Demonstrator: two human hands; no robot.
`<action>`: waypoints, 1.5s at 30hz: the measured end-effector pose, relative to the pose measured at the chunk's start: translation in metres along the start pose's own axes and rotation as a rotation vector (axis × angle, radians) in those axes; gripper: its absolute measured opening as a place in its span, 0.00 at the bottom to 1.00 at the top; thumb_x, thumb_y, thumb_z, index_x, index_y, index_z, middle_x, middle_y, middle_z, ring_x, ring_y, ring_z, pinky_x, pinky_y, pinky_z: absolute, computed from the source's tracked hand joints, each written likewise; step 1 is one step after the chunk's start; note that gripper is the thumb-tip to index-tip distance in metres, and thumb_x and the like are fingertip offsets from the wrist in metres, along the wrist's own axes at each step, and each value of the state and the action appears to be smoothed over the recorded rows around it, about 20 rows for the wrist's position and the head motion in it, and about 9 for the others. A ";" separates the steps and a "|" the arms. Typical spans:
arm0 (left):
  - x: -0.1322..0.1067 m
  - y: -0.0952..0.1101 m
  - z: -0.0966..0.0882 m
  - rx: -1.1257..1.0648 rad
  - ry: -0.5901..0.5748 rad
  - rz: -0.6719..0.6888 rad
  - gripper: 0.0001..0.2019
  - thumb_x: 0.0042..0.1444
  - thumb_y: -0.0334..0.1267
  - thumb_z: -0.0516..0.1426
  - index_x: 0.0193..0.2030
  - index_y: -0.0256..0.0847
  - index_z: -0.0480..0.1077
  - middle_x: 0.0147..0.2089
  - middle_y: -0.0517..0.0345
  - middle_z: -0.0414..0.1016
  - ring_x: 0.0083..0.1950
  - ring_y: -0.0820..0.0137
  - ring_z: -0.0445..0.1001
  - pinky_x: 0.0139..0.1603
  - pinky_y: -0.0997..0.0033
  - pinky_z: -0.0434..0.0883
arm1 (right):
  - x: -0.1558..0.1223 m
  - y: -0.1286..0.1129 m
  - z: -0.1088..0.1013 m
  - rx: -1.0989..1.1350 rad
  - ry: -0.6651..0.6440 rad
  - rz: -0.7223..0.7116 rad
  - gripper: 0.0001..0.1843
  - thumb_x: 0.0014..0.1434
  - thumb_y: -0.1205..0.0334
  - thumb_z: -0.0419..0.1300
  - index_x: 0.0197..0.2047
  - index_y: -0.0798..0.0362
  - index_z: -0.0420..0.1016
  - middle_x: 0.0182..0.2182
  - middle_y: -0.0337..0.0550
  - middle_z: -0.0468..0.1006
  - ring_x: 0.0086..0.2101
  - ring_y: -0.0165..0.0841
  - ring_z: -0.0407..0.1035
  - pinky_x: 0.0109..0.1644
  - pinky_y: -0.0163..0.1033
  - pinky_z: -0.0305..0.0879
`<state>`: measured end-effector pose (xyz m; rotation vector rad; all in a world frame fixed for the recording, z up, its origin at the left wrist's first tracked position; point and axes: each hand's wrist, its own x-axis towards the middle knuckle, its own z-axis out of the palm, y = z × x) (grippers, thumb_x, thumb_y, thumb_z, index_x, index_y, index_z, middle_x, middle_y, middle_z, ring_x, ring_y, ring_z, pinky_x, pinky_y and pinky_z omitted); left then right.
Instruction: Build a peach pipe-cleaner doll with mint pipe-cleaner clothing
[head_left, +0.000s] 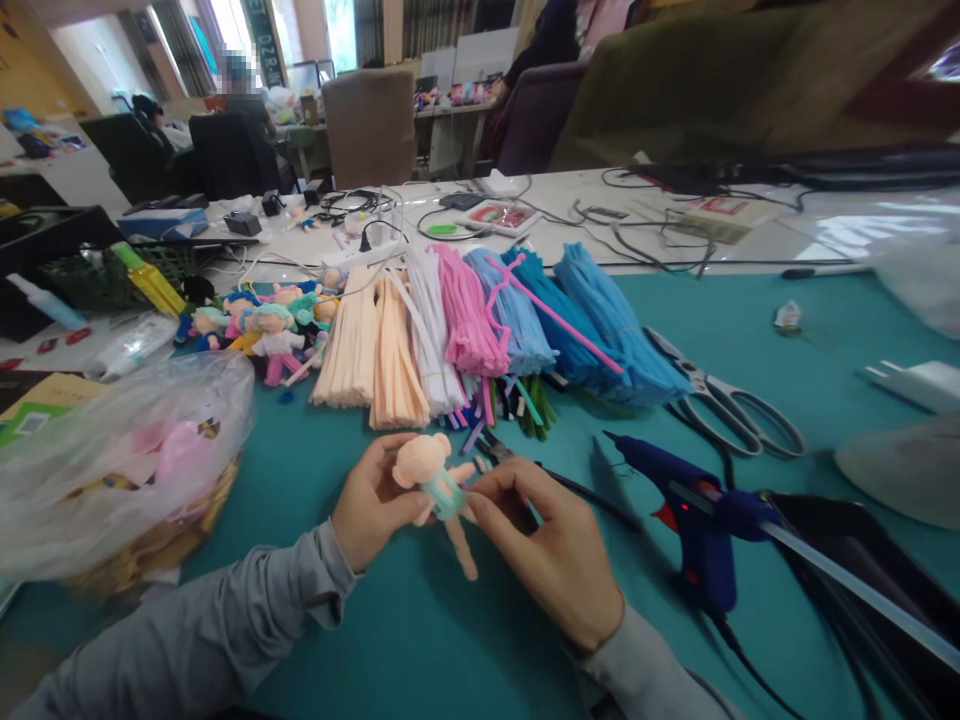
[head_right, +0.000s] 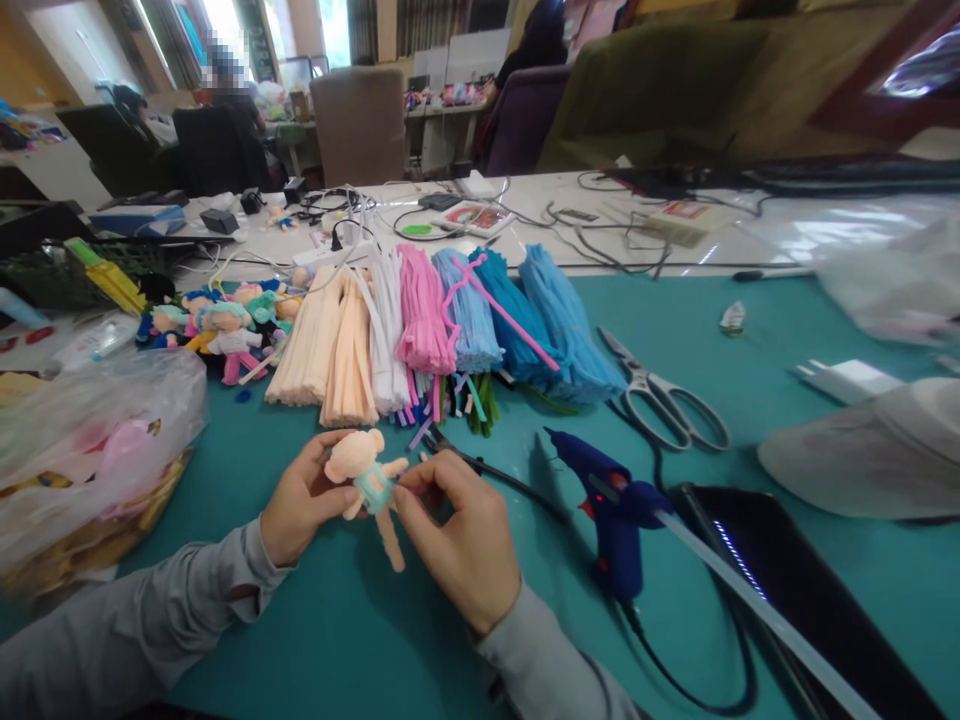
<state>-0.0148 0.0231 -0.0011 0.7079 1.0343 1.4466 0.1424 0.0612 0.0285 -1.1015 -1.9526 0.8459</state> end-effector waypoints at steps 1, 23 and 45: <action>-0.001 0.000 0.001 0.002 -0.006 0.021 0.24 0.35 0.32 0.65 0.42 0.40 0.65 0.40 0.54 0.74 0.35 0.68 0.72 0.28 0.71 0.72 | -0.001 -0.001 0.000 -0.017 0.002 -0.050 0.08 0.52 0.66 0.56 0.22 0.52 0.68 0.20 0.38 0.67 0.23 0.29 0.62 0.27 0.34 0.58; -0.008 -0.001 0.007 0.110 -0.010 0.111 0.22 0.36 0.30 0.64 0.41 0.39 0.65 0.41 0.52 0.76 0.41 0.67 0.74 0.40 0.70 0.71 | -0.004 -0.010 0.006 -0.168 -0.028 -0.219 0.12 0.50 0.73 0.53 0.18 0.51 0.63 0.18 0.38 0.67 0.24 0.30 0.62 0.29 0.35 0.58; -0.010 -0.002 0.006 0.144 -0.047 0.113 0.21 0.39 0.29 0.63 0.43 0.39 0.65 0.40 0.52 0.74 0.39 0.68 0.73 0.36 0.72 0.70 | -0.004 -0.014 0.007 -0.036 -0.109 0.002 0.12 0.48 0.70 0.54 0.16 0.51 0.62 0.15 0.36 0.68 0.19 0.28 0.61 0.24 0.32 0.57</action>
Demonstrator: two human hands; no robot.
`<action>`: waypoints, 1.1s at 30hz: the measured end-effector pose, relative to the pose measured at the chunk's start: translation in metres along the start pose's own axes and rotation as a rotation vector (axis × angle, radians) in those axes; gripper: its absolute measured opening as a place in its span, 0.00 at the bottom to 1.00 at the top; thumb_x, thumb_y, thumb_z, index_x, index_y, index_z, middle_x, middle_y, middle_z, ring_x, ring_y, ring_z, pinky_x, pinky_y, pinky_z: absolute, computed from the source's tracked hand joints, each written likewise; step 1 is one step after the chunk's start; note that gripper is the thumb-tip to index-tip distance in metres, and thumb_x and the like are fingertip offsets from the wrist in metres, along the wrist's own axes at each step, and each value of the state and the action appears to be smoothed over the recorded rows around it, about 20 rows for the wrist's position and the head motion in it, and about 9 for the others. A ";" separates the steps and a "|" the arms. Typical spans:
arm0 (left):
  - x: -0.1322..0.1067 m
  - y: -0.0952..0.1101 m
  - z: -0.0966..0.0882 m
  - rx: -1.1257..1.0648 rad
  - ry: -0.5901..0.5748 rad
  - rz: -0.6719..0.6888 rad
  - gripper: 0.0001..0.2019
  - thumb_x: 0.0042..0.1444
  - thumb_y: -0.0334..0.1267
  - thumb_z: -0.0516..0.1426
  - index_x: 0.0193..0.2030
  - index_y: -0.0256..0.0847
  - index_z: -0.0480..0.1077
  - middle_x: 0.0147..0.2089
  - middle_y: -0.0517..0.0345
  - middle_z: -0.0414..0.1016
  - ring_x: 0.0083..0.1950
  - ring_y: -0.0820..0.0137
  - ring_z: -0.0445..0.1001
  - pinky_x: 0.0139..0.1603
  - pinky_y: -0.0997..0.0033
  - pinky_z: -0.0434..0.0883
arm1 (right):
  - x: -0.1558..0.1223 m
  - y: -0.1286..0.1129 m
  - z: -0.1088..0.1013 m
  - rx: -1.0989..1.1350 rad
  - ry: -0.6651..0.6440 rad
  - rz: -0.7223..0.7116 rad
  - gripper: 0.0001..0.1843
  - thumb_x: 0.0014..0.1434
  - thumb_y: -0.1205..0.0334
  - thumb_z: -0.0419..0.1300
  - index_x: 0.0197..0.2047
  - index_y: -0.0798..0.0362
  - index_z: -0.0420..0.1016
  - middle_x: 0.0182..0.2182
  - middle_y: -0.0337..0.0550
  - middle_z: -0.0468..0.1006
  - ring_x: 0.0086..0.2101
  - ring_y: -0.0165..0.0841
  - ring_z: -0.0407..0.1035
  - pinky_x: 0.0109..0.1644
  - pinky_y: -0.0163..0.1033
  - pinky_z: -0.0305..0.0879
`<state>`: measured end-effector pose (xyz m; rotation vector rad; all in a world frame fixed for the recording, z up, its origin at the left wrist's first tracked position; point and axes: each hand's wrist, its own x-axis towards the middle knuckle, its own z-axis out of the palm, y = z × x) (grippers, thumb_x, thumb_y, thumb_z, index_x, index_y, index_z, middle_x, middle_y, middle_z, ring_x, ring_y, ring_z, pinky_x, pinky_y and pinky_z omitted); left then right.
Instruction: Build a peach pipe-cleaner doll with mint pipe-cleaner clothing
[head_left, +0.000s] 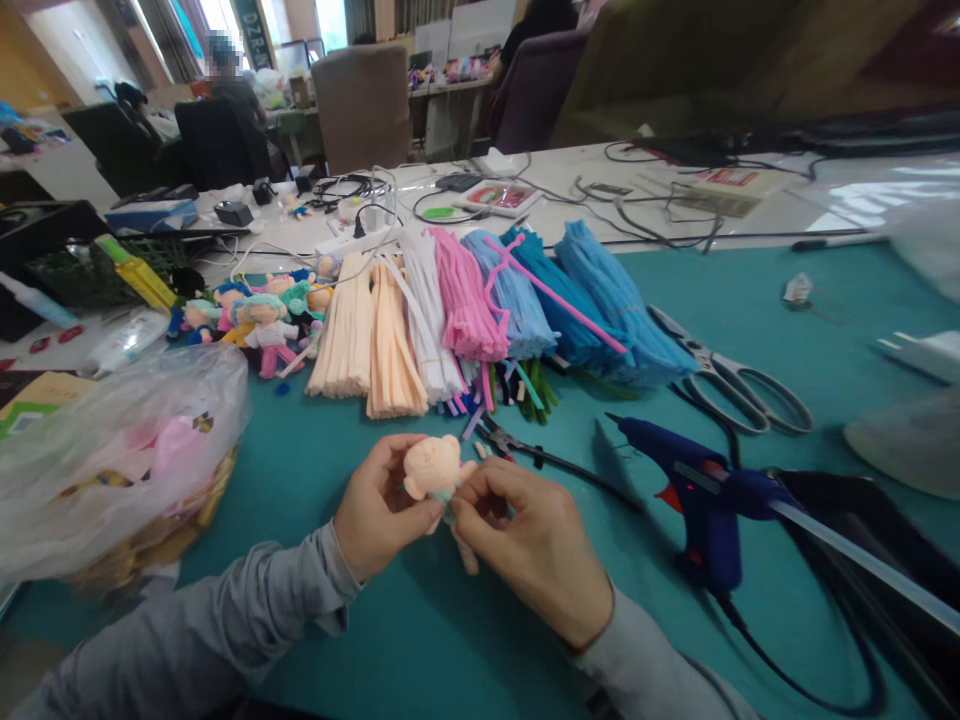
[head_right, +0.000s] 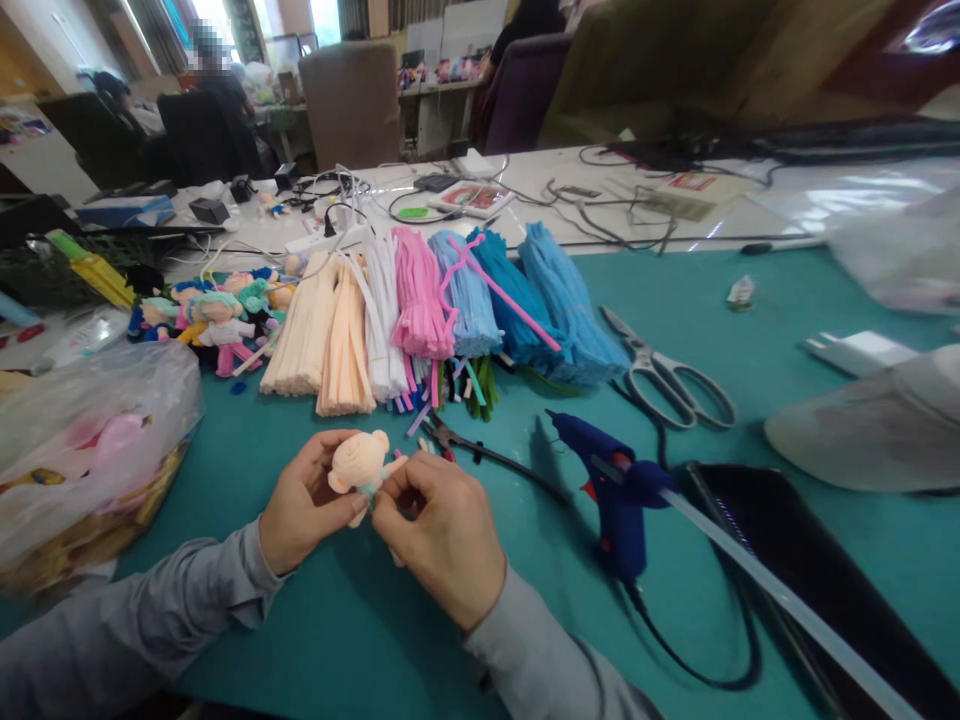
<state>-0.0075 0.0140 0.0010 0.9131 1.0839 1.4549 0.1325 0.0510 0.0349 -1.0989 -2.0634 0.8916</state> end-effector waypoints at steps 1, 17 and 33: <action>0.000 0.000 0.000 -0.002 0.003 -0.003 0.21 0.39 0.30 0.63 0.43 0.39 0.66 0.40 0.52 0.75 0.39 0.68 0.73 0.35 0.72 0.70 | 0.000 0.000 0.001 0.000 0.005 0.003 0.12 0.48 0.71 0.54 0.16 0.51 0.62 0.15 0.36 0.68 0.20 0.28 0.61 0.24 0.33 0.57; 0.008 0.005 -0.003 -0.007 0.130 -0.071 0.19 0.34 0.29 0.63 0.36 0.39 0.67 0.36 0.57 0.76 0.38 0.67 0.74 0.39 0.69 0.70 | 0.002 0.003 -0.003 -0.003 -0.002 -0.085 0.10 0.52 0.70 0.55 0.21 0.52 0.70 0.18 0.37 0.69 0.21 0.28 0.61 0.25 0.33 0.58; 0.007 0.003 0.001 -0.018 0.088 -0.039 0.20 0.34 0.31 0.64 0.38 0.39 0.66 0.39 0.53 0.76 0.39 0.66 0.74 0.40 0.68 0.69 | 0.001 0.004 0.000 0.038 -0.041 -0.104 0.12 0.49 0.75 0.55 0.18 0.52 0.68 0.17 0.35 0.68 0.20 0.26 0.61 0.25 0.32 0.59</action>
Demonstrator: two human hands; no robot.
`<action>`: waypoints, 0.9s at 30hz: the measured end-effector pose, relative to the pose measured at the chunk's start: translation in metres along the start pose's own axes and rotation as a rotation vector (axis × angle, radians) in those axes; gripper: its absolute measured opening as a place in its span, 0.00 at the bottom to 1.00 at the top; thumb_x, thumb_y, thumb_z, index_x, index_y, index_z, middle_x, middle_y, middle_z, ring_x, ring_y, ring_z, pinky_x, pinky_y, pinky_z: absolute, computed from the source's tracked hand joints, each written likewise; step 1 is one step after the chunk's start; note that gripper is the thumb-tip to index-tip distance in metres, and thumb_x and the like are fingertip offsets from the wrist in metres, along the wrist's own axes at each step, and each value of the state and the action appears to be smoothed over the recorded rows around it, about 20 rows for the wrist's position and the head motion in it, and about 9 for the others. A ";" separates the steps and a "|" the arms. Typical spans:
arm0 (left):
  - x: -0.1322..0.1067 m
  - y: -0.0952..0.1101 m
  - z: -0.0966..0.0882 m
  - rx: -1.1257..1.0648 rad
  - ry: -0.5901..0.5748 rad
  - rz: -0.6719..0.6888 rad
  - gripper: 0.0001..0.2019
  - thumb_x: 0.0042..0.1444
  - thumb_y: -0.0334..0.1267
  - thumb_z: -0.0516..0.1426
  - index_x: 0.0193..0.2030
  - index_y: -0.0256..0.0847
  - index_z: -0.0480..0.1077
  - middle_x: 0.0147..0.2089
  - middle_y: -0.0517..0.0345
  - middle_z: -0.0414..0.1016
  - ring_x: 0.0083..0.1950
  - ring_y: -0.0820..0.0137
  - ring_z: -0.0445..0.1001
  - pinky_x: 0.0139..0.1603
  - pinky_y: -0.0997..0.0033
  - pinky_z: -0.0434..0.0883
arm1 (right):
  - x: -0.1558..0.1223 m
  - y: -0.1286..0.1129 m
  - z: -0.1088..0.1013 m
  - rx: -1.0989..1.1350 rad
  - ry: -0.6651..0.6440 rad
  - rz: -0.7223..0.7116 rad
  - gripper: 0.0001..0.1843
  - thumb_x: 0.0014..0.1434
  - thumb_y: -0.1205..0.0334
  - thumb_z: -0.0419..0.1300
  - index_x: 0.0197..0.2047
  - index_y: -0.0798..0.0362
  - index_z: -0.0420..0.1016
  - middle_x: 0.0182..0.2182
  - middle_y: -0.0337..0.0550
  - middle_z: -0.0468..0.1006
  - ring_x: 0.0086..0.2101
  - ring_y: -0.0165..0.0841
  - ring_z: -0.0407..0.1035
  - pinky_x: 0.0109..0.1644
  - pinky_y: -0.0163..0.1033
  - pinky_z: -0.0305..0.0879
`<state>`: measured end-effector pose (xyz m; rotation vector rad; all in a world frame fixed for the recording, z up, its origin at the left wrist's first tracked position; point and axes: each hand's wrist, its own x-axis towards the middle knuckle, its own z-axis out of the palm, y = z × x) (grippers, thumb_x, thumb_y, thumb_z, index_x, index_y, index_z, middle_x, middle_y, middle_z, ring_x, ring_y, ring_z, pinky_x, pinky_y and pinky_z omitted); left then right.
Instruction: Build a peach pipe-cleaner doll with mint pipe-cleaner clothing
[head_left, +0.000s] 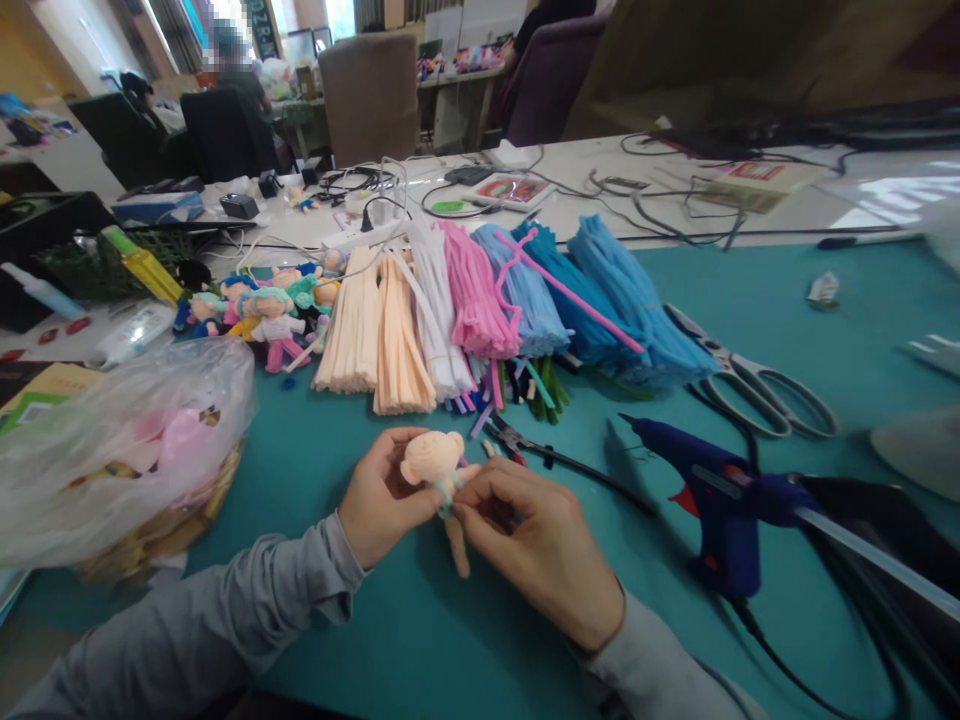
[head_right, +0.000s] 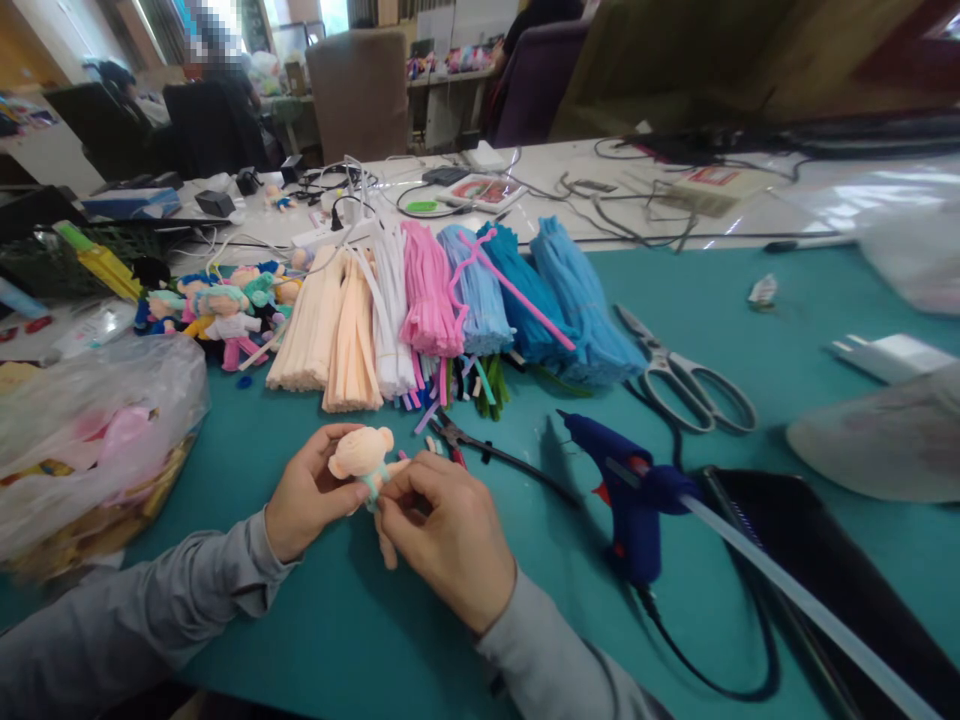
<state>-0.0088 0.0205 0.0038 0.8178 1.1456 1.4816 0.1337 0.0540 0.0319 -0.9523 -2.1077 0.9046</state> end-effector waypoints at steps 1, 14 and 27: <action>0.000 -0.001 0.000 0.000 -0.003 0.010 0.21 0.34 0.31 0.64 0.39 0.39 0.66 0.39 0.53 0.76 0.40 0.66 0.74 0.41 0.68 0.69 | 0.000 0.000 0.000 -0.003 -0.001 -0.003 0.12 0.49 0.75 0.55 0.18 0.52 0.68 0.17 0.35 0.68 0.20 0.26 0.61 0.25 0.32 0.59; 0.003 0.005 0.000 -0.051 0.091 -0.006 0.19 0.32 0.25 0.59 0.35 0.40 0.65 0.38 0.56 0.77 0.38 0.66 0.75 0.39 0.67 0.71 | 0.000 0.005 -0.003 -0.038 0.029 -0.015 0.09 0.54 0.69 0.55 0.24 0.53 0.72 0.20 0.38 0.68 0.21 0.28 0.61 0.25 0.34 0.57; 0.004 0.003 0.000 -0.034 0.089 0.028 0.19 0.33 0.25 0.58 0.36 0.39 0.65 0.38 0.56 0.77 0.39 0.66 0.75 0.42 0.66 0.71 | -0.002 0.006 0.002 -0.286 0.049 -0.365 0.11 0.58 0.69 0.53 0.29 0.53 0.75 0.21 0.40 0.68 0.24 0.30 0.61 0.29 0.37 0.53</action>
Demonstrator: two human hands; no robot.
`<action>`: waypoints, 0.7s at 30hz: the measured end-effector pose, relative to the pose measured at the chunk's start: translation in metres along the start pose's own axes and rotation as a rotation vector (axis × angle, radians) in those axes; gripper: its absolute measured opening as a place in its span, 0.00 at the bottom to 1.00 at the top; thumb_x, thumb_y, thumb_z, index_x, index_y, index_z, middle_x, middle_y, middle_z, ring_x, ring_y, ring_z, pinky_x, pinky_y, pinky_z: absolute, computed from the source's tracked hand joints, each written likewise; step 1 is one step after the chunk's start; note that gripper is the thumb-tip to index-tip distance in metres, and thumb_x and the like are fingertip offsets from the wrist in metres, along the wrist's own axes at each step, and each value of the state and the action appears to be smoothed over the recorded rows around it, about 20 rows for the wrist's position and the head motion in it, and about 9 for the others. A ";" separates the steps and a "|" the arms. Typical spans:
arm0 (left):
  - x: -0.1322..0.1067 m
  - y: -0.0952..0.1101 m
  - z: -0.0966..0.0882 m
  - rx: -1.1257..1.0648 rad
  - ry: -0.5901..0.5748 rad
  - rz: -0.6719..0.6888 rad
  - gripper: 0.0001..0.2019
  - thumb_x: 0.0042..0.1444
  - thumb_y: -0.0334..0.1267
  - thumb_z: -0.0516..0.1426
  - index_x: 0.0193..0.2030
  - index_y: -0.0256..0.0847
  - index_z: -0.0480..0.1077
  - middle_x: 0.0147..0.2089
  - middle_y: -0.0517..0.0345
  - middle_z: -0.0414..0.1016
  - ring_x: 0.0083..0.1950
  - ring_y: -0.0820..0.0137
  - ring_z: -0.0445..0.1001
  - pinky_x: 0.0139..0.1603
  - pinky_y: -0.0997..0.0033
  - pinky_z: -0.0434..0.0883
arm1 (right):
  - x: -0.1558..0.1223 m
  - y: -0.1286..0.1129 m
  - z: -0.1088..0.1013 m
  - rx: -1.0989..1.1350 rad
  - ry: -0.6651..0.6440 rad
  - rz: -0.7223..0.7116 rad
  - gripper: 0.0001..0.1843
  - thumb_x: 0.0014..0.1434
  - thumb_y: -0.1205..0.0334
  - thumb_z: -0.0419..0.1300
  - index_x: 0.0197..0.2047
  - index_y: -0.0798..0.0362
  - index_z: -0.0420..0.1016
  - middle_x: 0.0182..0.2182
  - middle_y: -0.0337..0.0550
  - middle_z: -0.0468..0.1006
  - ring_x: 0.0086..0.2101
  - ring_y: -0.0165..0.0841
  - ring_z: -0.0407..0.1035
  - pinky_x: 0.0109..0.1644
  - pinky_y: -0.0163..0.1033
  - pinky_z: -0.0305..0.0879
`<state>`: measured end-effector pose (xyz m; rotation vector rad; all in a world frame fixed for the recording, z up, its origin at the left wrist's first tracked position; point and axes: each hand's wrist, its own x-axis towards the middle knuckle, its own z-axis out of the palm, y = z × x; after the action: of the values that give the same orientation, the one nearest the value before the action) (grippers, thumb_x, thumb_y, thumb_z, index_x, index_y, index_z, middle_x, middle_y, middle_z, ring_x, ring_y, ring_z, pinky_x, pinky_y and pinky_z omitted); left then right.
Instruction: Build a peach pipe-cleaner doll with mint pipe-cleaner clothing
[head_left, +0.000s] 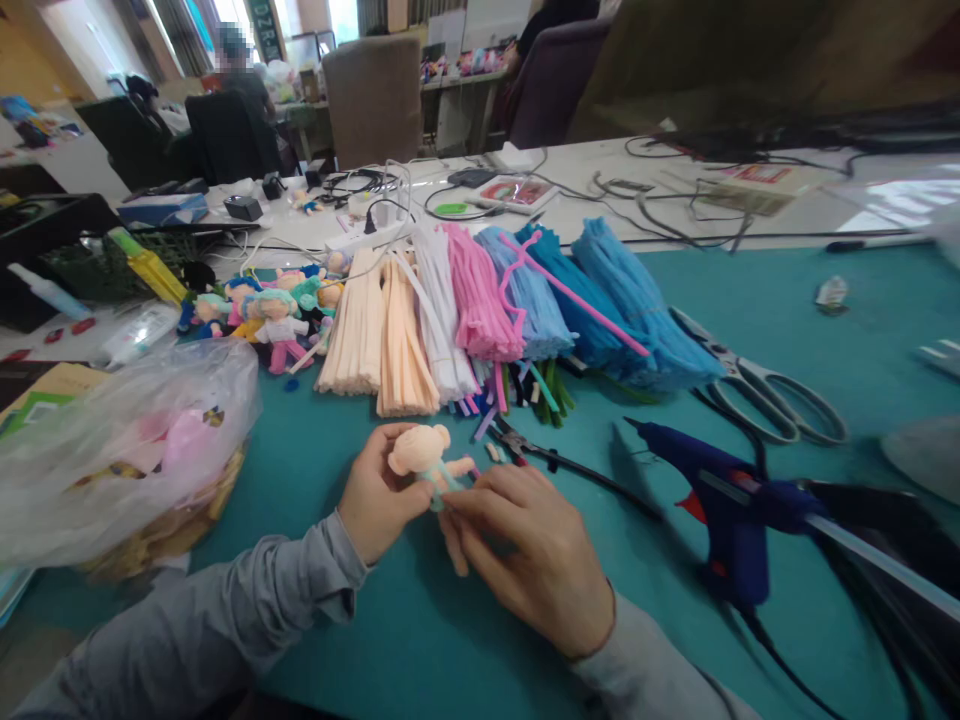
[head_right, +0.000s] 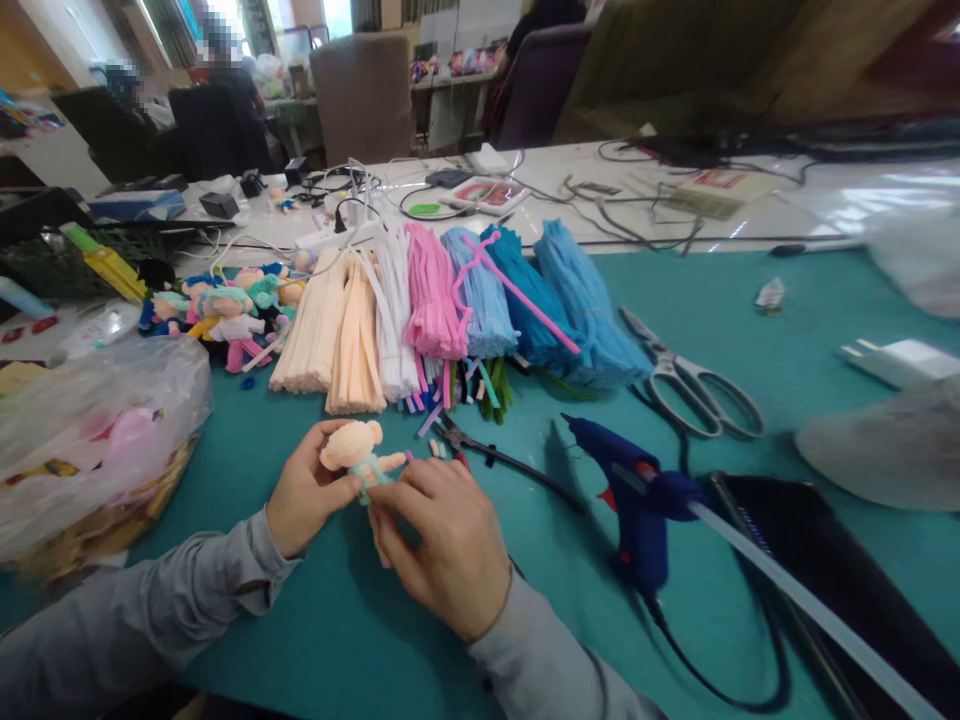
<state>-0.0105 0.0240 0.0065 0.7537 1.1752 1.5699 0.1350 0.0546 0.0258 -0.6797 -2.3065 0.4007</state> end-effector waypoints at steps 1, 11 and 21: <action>0.000 0.000 0.000 0.004 0.003 0.002 0.19 0.33 0.25 0.58 0.36 0.39 0.65 0.38 0.55 0.77 0.39 0.66 0.75 0.42 0.67 0.71 | 0.000 0.000 0.000 -0.011 -0.001 -0.025 0.11 0.58 0.68 0.52 0.30 0.53 0.75 0.22 0.40 0.68 0.24 0.30 0.60 0.29 0.37 0.52; 0.000 -0.003 0.001 0.001 -0.006 -0.009 0.20 0.32 0.24 0.58 0.37 0.38 0.65 0.39 0.54 0.78 0.41 0.66 0.75 0.41 0.69 0.71 | -0.002 0.005 0.000 -0.005 -0.002 -0.153 0.12 0.58 0.69 0.51 0.30 0.53 0.75 0.22 0.41 0.69 0.25 0.30 0.58 0.32 0.38 0.53; 0.000 -0.003 -0.001 0.005 -0.007 0.009 0.20 0.32 0.24 0.58 0.37 0.38 0.65 0.38 0.55 0.77 0.40 0.67 0.75 0.42 0.69 0.71 | -0.003 0.006 0.002 -0.014 -0.011 -0.057 0.11 0.60 0.68 0.52 0.29 0.54 0.72 0.24 0.42 0.70 0.27 0.32 0.62 0.33 0.37 0.54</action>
<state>-0.0103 0.0238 0.0030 0.7681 1.1727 1.5715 0.1373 0.0580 0.0197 -0.6188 -2.3349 0.3635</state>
